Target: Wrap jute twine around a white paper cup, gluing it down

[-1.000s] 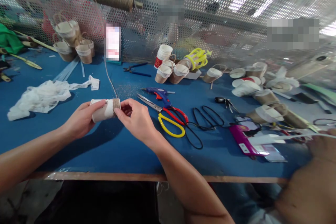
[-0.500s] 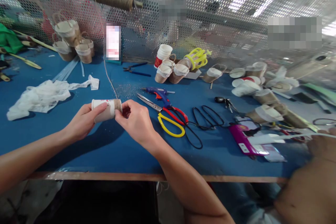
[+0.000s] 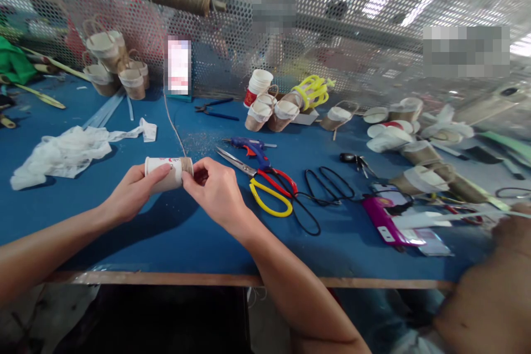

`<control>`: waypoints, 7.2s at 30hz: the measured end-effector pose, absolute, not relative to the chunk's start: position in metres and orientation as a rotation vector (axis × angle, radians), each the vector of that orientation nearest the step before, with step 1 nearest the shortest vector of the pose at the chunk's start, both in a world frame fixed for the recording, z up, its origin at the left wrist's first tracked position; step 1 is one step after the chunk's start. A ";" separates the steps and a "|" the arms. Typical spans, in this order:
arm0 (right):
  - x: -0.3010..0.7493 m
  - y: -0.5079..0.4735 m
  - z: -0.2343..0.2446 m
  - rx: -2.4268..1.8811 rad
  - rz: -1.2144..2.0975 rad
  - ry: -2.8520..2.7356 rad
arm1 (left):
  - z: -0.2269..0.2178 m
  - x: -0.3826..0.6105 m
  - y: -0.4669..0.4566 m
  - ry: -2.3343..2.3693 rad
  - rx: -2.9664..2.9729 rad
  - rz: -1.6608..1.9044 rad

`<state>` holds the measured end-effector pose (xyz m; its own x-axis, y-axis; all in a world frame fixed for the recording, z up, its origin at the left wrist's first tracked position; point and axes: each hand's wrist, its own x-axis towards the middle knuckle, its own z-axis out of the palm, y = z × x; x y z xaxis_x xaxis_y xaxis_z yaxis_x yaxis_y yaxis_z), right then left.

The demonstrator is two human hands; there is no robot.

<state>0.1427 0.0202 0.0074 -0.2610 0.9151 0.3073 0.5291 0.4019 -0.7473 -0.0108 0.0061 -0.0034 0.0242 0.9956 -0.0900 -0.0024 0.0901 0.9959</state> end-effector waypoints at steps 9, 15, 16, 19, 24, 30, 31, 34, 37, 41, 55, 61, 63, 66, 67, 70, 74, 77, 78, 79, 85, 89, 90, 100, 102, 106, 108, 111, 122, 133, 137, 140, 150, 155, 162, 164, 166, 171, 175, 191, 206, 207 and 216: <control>0.142 0.019 0.008 -1.253 0.652 -1.926 | -0.006 -0.012 0.006 1.238 1.198 1.112; 0.145 0.022 0.007 -1.167 0.723 -1.866 | -0.002 -0.011 0.006 1.130 1.045 1.146; 0.146 0.024 0.006 -1.159 0.705 -1.867 | -0.002 -0.010 0.007 1.097 0.987 1.145; 0.147 0.027 0.002 -1.115 0.638 -1.903 | -0.004 -0.011 0.011 1.036 0.745 1.124; 0.143 0.027 -0.006 -1.037 0.659 -1.970 | -0.006 -0.016 0.020 1.015 0.457 1.073; 0.140 0.024 -0.011 -1.092 0.585 -1.993 | -0.006 -0.017 0.022 0.962 0.377 1.065; 0.140 0.024 -0.011 -1.104 0.572 -1.988 | -0.006 -0.016 0.021 0.959 0.383 1.070; 0.141 0.024 -0.012 -1.138 0.533 -1.985 | -0.004 -0.014 0.017 0.968 0.406 1.094; 0.140 0.024 -0.012 -1.161 0.504 -1.984 | -0.001 -0.012 0.014 0.972 0.435 1.105; 0.140 0.025 -0.012 -1.135 0.529 -1.965 | 0.000 -0.012 0.014 0.969 0.429 1.106; 0.145 0.030 -0.017 -1.068 0.542 -1.893 | -0.010 -0.011 0.018 0.868 0.398 1.048; 0.145 0.029 -0.020 -1.087 0.648 -1.859 | -0.019 -0.015 0.017 0.882 0.602 1.037; 0.144 0.028 -0.020 -1.090 0.691 -1.837 | -0.021 -0.019 0.016 0.901 0.756 1.043; 0.142 0.026 -0.020 -1.095 0.744 -1.799 | -0.021 -0.024 0.014 0.931 1.096 1.032; 0.142 0.026 -0.020 -1.094 0.761 -1.788 | -0.021 -0.025 0.013 0.937 1.205 1.018; 0.142 0.026 -0.021 -1.081 0.804 -1.779 | -0.021 -0.027 0.011 0.971 1.341 0.964; 0.141 0.022 -0.019 -1.038 0.793 -1.814 | -0.021 -0.027 0.013 0.961 1.028 0.953; 0.140 0.020 -0.017 -0.991 0.752 -1.854 | -0.019 -0.027 0.017 0.869 0.700 0.956; 0.139 0.020 -0.017 -0.976 0.736 -1.864 | -0.017 -0.028 0.018 0.849 0.635 0.947; 0.139 0.019 -0.017 -0.962 0.719 -1.872 | -0.016 -0.028 0.019 0.832 0.591 0.933; 0.136 0.018 -0.020 -0.875 0.635 -1.906 | -0.013 -0.031 0.019 0.795 0.605 0.864; 0.136 0.015 -0.019 -0.833 0.595 -1.921 | -0.014 -0.031 0.016 0.818 0.696 0.875; 0.136 0.015 -0.019 -0.828 0.589 -1.924 | -0.015 -0.032 0.016 0.827 0.722 0.888; 0.135 0.015 -0.018 -0.842 0.624 -1.899 | -0.025 -0.030 0.012 0.906 0.983 1.053; 0.135 0.017 -0.017 -0.847 0.631 -1.899 | -0.025 -0.030 0.012 0.935 1.017 1.073; 0.136 0.019 -0.017 -0.857 0.646 -1.916 | -0.022 -0.031 0.012 0.969 1.040 1.082; 0.136 0.020 -0.017 -0.858 0.657 -1.926 | -0.020 -0.032 0.013 0.963 1.023 1.075; 0.135 0.019 -0.017 -0.859 0.665 -1.928 | -0.018 -0.034 0.017 0.943 0.983 1.046; 0.144 0.026 -0.006 -0.910 0.712 -2.022 | -0.002 -0.033 0.025 0.969 0.792 0.914; 0.152 0.057 0.028 -1.094 0.980 -1.857 | 0.011 -0.024 0.031 0.920 1.220 0.794; 0.158 0.073 0.028 -1.120 0.955 -1.827 | 0.005 -0.027 0.033 0.899 1.173 0.755; 0.159 0.084 0.029 -1.159 0.968 -1.769 | 0.002 -0.028 0.033 0.866 1.139 0.732; 0.120 0.104 0.031 -0.998 1.038 -1.919 | 0.001 -0.014 0.025 0.847 1.009 0.687; 0.104 0.104 0.023 -0.999 1.003 -2.111 | -0.002 -0.012 0.024 0.936 0.953 0.655; 0.170 0.106 0.043 -1.448 0.414 -2.129 | -0.003 -0.018 0.027 1.044 0.959 0.758; 0.203 0.109 0.046 -1.695 0.325 -2.021 | -0.004 -0.019 0.032 1.079 0.951 0.816; 0.231 0.111 0.043 -1.822 0.293 -1.970 | -0.006 -0.019 0.038 1.103 0.952 0.878; 0.254 0.117 0.013 -1.967 0.456 -1.995 | -0.009 -0.014 0.054 1.132 0.976 1.005; 0.251 0.120 -0.003 -1.967 0.540 -1.881 | -0.014 -0.012 0.059 1.155 1.029 1.028; 0.200 0.077 0.049 -1.461 1.198 -1.913 | -0.039 -0.018 0.070 1.163 1.019 1.095; 0.186 0.067 0.048 -1.333 0.519 -2.396 | -0.038 -0.020 0.073 1.132 1.013 1.055; 0.187 0.066 0.048 -1.328 0.486 -2.397 | -0.038 -0.020 0.073 1.128 1.020 1.052; 0.186 0.065 0.048 -1.372 0.380 -2.561 | -0.037 -0.020 0.073 1.137 1.062 1.039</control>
<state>0.1862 0.0649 0.0479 -0.5439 0.8368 0.0632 0.7823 0.5328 -0.3226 -0.0198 0.0732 -0.0368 0.1223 0.9774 -0.1725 -0.0837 0.1833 0.9795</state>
